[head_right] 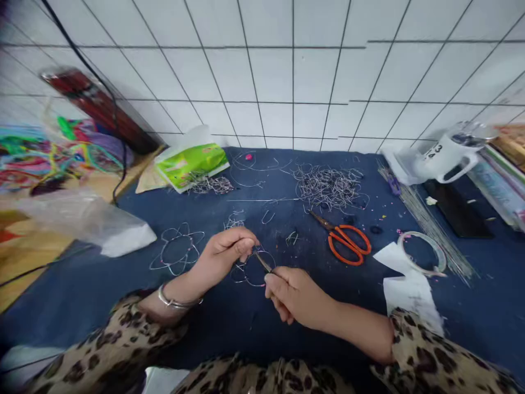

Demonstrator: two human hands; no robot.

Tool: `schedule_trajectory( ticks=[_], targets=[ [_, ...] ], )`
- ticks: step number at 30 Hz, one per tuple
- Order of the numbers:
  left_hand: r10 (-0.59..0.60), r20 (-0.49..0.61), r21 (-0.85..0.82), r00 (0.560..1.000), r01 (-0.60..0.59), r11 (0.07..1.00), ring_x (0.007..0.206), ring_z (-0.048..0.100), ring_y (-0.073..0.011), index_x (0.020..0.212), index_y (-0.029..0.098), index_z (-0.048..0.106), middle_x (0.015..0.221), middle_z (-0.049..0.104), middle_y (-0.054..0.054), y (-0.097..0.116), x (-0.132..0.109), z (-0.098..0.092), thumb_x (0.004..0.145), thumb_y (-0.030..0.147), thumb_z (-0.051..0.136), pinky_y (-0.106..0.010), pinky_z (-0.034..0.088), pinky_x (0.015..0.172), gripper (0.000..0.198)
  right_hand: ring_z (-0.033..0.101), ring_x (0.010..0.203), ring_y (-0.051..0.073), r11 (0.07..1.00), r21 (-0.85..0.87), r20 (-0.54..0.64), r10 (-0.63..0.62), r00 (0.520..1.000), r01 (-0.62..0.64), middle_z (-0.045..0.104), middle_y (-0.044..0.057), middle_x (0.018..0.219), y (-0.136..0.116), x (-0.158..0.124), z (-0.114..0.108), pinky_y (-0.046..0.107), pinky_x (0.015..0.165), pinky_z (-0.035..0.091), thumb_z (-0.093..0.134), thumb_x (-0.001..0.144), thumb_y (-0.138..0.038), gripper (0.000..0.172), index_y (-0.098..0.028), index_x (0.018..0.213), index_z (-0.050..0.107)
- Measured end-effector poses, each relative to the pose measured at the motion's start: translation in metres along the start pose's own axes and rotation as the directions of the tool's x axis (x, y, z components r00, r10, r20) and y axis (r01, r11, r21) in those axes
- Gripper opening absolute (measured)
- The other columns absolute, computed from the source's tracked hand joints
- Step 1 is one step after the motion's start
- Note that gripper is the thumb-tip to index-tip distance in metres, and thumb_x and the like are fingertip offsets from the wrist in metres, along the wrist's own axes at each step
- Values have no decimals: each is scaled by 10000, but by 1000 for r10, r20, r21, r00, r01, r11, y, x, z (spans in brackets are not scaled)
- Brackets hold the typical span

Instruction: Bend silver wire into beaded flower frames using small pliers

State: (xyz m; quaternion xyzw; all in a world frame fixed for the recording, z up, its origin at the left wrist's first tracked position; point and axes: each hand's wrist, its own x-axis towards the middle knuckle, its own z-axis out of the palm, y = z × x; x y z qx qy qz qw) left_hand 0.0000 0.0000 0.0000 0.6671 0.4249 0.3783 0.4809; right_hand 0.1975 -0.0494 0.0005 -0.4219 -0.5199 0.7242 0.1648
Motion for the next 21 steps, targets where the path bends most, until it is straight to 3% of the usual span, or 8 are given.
schedule_trajectory(
  ticks=[4,11,17,21],
  targets=[
    [15,-41,-5,999,-15,1000,544,468,-74,824,153,611,641,504,14,-2,-4,1,881,297,502,-213,377,545,190,416,381,67,1000,-4,-8,5,1000,-5,459,-58,449,-3,-1,1,179,398,380,388,894,-439,328,-169,739,490],
    [-17,-123,-181,992,-5,983,527,447,-69,806,158,594,635,495,23,-4,-5,10,869,280,523,-207,373,530,155,425,383,66,997,51,5,-66,998,66,464,-53,465,-3,-1,3,185,404,370,389,891,-467,359,-161,728,482],
    [-9,-186,-225,983,-34,974,544,467,-75,816,159,602,627,510,20,-2,-10,16,869,254,521,-218,384,569,135,455,384,72,973,217,123,-103,987,74,494,-36,476,3,2,6,184,398,350,369,899,-484,391,-151,735,491],
    [-38,-209,-280,977,-23,960,567,494,-82,829,163,608,667,530,13,0,-11,20,868,258,522,-223,406,581,134,463,381,70,955,284,128,-125,984,84,502,-27,482,8,5,9,179,393,326,364,907,-470,393,-144,733,499]
  ],
)
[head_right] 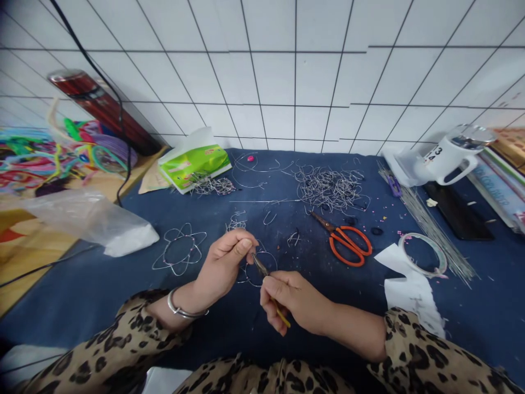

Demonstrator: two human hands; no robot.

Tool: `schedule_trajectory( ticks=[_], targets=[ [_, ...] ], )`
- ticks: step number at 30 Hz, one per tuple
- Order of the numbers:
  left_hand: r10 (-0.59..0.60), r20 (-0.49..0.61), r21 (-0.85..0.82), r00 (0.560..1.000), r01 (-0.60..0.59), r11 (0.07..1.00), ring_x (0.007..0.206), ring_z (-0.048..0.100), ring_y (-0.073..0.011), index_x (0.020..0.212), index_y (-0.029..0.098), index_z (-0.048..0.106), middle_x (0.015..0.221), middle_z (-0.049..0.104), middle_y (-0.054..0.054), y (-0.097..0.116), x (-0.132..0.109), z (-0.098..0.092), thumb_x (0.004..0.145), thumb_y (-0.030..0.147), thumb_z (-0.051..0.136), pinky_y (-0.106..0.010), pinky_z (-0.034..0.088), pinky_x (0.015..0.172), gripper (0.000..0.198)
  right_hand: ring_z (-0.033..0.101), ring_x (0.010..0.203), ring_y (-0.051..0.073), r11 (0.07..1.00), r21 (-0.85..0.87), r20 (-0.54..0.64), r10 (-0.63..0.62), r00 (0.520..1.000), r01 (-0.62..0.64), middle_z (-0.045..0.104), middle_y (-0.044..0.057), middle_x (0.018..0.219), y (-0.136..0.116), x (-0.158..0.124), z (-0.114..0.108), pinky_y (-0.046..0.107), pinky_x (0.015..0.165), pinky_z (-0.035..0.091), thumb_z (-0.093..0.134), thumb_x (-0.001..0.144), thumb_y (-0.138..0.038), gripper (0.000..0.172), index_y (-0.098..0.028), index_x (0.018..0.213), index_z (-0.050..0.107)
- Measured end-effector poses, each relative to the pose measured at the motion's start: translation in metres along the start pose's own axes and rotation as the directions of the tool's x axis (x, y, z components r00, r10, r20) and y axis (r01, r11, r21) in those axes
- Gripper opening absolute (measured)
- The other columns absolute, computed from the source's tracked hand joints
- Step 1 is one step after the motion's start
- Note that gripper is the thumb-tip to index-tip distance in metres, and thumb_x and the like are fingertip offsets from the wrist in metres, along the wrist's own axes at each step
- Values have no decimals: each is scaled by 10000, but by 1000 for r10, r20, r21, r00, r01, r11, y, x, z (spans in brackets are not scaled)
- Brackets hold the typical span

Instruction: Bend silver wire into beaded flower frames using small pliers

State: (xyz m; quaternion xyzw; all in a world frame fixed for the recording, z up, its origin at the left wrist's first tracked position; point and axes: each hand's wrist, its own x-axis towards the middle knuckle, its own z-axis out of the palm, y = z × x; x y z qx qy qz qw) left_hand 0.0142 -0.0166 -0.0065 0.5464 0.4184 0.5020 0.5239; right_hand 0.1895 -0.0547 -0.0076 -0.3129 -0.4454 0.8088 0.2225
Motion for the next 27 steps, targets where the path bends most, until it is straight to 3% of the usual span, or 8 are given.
schedule_trajectory(
  ticks=[4,10,27],
  targets=[
    [-81,31,-71,996,83,994,667,556,-110,860,156,621,736,582,-16,2,5,2,871,283,518,-226,423,617,163,464,389,76,996,84,-20,4,1000,-3,486,-32,506,4,2,-1,180,372,331,387,901,-453,370,-146,726,498],
    [-238,177,-243,955,277,930,876,613,-196,1045,143,586,988,639,-118,7,12,-3,914,341,416,-277,456,689,292,451,403,77,964,264,-54,-9,998,23,456,-39,552,3,4,-5,192,358,360,395,903,-416,325,-156,731,486],
    [-239,195,-81,951,259,963,696,630,-134,890,138,591,879,657,-69,5,19,-13,846,321,541,-234,454,599,195,444,407,74,952,307,-40,27,999,-14,456,-40,567,-2,2,-10,194,366,374,406,891,-447,327,-161,749,478]
  ],
)
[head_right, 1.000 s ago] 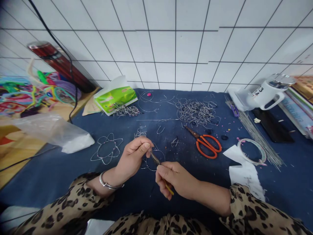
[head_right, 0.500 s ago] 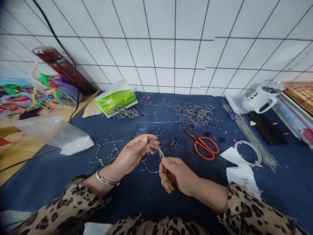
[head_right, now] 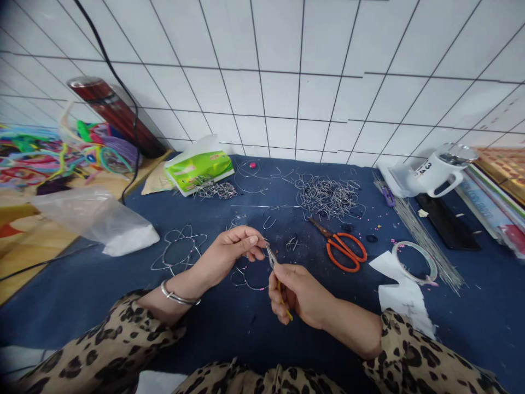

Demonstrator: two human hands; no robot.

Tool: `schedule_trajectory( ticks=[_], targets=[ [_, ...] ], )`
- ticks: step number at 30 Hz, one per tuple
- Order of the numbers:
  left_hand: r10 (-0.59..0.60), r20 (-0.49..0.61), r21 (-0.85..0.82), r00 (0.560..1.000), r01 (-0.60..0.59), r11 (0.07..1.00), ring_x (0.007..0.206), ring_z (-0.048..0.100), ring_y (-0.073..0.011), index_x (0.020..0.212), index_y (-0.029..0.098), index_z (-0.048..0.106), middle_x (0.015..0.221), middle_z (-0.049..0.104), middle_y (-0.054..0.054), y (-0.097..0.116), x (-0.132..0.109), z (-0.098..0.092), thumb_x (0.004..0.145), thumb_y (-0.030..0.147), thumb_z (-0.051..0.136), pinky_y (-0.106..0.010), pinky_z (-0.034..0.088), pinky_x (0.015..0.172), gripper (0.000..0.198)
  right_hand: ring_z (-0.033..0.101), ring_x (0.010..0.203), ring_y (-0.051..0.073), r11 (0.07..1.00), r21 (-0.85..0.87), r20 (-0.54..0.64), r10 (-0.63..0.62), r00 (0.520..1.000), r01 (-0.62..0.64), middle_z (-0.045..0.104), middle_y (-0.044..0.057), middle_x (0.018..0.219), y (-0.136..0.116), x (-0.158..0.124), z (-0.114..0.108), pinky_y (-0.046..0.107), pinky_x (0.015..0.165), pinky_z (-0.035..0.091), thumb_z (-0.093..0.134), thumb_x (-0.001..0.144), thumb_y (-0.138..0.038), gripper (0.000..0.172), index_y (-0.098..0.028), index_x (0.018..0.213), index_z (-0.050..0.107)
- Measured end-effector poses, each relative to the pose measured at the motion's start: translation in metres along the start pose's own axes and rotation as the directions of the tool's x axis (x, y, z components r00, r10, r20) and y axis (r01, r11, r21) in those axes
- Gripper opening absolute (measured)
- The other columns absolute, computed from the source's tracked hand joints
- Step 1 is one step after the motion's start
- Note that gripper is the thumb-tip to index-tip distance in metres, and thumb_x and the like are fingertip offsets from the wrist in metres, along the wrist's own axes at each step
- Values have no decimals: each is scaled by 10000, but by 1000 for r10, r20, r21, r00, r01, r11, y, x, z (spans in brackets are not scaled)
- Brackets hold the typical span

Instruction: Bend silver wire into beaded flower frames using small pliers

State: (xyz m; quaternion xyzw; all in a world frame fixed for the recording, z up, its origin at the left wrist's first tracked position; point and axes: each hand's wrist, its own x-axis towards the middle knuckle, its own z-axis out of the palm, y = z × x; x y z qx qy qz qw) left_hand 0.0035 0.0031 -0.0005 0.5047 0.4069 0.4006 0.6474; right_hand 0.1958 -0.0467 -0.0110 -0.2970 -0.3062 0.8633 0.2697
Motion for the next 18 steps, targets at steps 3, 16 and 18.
schedule_trajectory(
  ticks=[3,16,18],
  targets=[
    [34,1,21,999,-34,999,629,572,-101,822,134,592,778,628,-39,0,-1,1,842,307,546,-217,430,574,180,445,408,75,1000,-5,-6,13,1000,-13,457,-43,564,-1,0,0,192,366,374,428,878,-464,327,-166,750,474],
    [-71,66,-165,995,81,983,519,491,-60,793,129,561,718,582,-14,-3,-8,11,843,304,548,-194,368,514,182,439,398,72,998,-55,-12,-15,1000,14,451,-48,551,4,2,4,187,356,362,428,867,-484,345,-165,743,469],
    [-87,73,-201,994,100,975,516,493,-59,792,128,562,715,580,-14,-3,-9,12,838,305,555,-191,367,511,183,431,396,70,997,-81,-25,-17,1000,15,444,-53,548,4,3,4,185,356,356,429,861,-498,351,-168,750,466]
  ],
)
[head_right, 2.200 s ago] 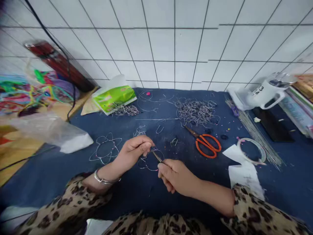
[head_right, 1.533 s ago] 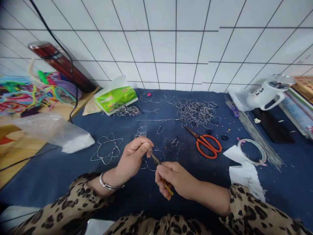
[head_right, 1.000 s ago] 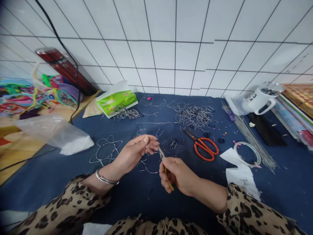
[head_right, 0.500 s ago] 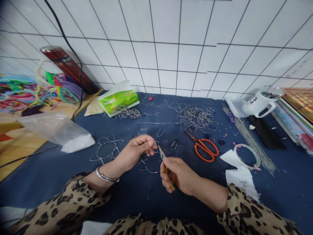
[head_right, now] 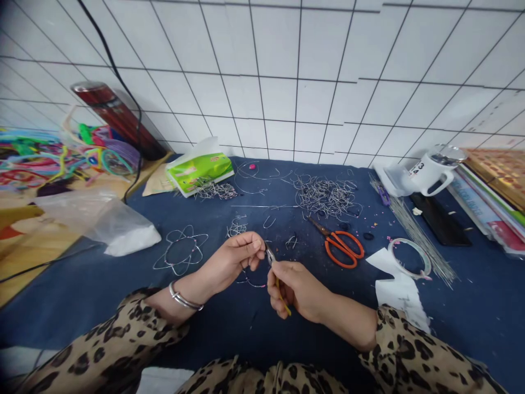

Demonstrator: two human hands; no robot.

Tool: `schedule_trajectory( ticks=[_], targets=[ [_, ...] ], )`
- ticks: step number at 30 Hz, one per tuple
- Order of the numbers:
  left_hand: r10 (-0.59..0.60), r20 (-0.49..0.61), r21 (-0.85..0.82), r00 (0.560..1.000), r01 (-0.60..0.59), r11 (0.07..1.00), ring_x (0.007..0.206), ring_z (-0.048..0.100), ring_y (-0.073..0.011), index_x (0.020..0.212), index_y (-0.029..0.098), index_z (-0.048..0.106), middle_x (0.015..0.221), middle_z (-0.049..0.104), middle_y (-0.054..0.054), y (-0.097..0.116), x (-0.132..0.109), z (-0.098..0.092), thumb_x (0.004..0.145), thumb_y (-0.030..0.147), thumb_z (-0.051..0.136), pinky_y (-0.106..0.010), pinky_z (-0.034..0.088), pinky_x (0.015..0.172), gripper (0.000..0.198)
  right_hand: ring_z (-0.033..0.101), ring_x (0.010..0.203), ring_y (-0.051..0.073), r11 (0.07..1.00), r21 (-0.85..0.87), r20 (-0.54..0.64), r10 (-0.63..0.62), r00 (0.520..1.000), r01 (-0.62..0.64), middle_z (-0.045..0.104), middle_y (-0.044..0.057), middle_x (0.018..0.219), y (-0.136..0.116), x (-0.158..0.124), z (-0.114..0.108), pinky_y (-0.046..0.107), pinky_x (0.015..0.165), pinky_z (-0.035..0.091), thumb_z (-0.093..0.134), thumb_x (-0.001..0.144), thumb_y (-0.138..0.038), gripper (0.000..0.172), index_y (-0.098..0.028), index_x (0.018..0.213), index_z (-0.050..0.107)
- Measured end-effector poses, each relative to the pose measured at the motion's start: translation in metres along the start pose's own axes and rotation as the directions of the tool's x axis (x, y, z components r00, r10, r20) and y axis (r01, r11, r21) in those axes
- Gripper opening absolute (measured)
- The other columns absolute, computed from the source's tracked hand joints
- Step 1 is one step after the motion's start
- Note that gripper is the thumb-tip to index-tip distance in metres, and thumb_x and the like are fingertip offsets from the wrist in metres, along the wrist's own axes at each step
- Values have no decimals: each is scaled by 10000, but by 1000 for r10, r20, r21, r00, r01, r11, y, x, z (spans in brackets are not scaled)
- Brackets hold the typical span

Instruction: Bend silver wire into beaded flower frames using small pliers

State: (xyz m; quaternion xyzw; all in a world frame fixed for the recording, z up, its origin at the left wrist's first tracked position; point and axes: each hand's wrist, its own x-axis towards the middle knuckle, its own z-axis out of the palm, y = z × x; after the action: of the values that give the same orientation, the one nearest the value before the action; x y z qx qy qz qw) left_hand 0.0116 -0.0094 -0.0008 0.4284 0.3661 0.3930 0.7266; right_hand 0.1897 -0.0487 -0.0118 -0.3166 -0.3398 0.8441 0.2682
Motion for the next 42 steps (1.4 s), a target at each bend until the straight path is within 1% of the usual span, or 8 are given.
schedule_trajectory(
  ticks=[6,9,12,17,21,27,34,42],
  targets=[
    [25,-52,-149,998,-32,988,505,485,-57,786,129,558,710,565,-9,2,4,-8,814,277,583,-192,382,508,152,497,479,101,868,-494,-46,36,998,-54,492,-21,597,-25,-9,-2,224,453,403,339,882,-523,386,-172,789,472],
    [22,-48,-208,999,-32,978,495,470,-54,773,130,557,693,553,-6,3,6,-13,802,258,590,-195,384,500,135,544,607,147,267,-963,-58,-47,997,-44,552,29,676,-44,-22,-6,265,559,405,407,870,-450,326,-170,741,510],
    [6,-21,-227,1000,-10,974,485,458,-53,771,131,561,684,551,-5,6,6,-14,797,250,590,-194,376,485,125,563,701,206,-305,-947,-49,-169,984,-100,592,82,784,-54,-33,-9,316,614,395,426,862,-388,262,-167,804,556],
    [-30,51,-188,998,39,981,474,453,-58,769,131,562,682,556,-19,13,3,-16,815,263,558,-200,361,469,140,542,856,295,-612,-776,-17,-218,976,-151,583,124,871,-56,-39,-9,432,738,393,547,784,-369,228,-162,865,596],
    [-49,106,-184,993,68,981,470,450,-55,745,136,548,692,554,-17,16,0,-16,813,256,560,-201,345,461,139,495,981,317,-597,-800,78,-201,976,-59,578,128,958,-66,-40,-5,482,833,370,590,762,-421,292,-167,905,609],
    [-114,166,-100,980,131,986,469,457,-57,761,131,575,678,565,-23,17,-3,-15,809,254,567,-204,351,468,132,552,922,194,-322,-946,187,-431,883,43,577,118,1058,-75,-23,7,332,801,448,402,905,-397,395,-141,1199,466],
    [-136,179,-84,974,153,985,497,489,-69,790,137,611,662,583,-24,18,-4,-15,806,246,581,-203,375,484,114,565,826,126,-122,-941,335,-455,825,315,625,25,862,-77,17,22,245,744,428,349,937,-295,273,-202,969,604],
    [-132,145,-135,981,152,979,502,493,-69,758,136,603,663,573,-22,18,0,-17,825,264,565,-201,376,491,149,565,724,112,198,-936,142,-543,828,290,614,15,803,-67,31,9,251,714,433,469,889,-318,198,-197,906,625]
  ],
)
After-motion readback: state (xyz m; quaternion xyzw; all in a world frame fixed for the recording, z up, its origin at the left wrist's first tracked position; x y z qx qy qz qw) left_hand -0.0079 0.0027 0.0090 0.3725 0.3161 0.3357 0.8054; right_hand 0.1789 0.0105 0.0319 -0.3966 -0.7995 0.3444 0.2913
